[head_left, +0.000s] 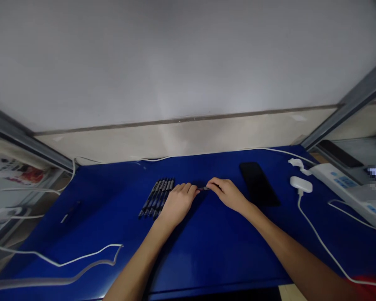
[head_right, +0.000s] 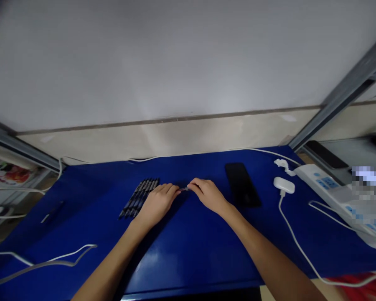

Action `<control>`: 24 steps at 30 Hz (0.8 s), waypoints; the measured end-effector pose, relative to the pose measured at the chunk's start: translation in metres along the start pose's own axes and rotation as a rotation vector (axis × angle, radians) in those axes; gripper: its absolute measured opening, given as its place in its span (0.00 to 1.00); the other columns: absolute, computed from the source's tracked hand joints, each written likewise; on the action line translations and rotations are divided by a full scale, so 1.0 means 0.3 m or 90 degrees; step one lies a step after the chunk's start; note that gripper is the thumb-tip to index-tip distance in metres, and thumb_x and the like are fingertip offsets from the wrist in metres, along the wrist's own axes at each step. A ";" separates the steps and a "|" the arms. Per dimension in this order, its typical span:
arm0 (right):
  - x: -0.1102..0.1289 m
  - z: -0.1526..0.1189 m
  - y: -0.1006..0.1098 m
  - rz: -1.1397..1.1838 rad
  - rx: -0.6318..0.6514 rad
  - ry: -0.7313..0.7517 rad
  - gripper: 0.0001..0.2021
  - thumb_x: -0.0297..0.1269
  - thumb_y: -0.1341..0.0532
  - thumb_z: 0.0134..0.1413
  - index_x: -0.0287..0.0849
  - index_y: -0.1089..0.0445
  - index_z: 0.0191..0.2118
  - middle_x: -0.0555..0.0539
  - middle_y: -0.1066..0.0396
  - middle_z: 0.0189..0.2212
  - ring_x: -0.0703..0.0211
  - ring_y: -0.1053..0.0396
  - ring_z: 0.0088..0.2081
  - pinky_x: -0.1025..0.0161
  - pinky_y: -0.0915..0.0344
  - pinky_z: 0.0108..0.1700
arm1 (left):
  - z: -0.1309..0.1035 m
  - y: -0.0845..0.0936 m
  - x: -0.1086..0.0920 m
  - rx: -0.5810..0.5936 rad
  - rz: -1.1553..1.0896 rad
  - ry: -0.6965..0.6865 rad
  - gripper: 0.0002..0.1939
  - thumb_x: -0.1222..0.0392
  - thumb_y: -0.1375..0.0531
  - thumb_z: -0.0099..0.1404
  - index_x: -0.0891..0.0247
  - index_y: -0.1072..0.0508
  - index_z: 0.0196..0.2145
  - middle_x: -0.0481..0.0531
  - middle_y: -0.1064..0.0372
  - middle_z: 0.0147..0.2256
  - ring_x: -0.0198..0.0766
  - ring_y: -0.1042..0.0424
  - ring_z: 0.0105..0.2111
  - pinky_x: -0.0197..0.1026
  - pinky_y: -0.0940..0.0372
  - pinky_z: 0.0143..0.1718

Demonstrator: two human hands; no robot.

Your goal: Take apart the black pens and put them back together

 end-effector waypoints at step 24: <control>0.071 -0.028 -0.013 -0.223 0.012 0.287 0.14 0.35 0.49 0.69 0.39 0.26 0.46 0.43 0.28 0.32 0.53 0.34 0.35 0.54 0.34 0.42 | -0.008 0.002 -0.006 0.120 -0.083 0.090 0.22 0.48 0.60 0.75 0.60 0.32 0.38 0.48 0.28 0.28 0.36 0.30 0.25 0.37 0.50 0.24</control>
Point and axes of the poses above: each hand's wrist, its own z-axis towards the middle knuckle, its own y-axis out of the back of the hand, x = y × z, the point moved 3 cm from there along z, towards the middle knuckle
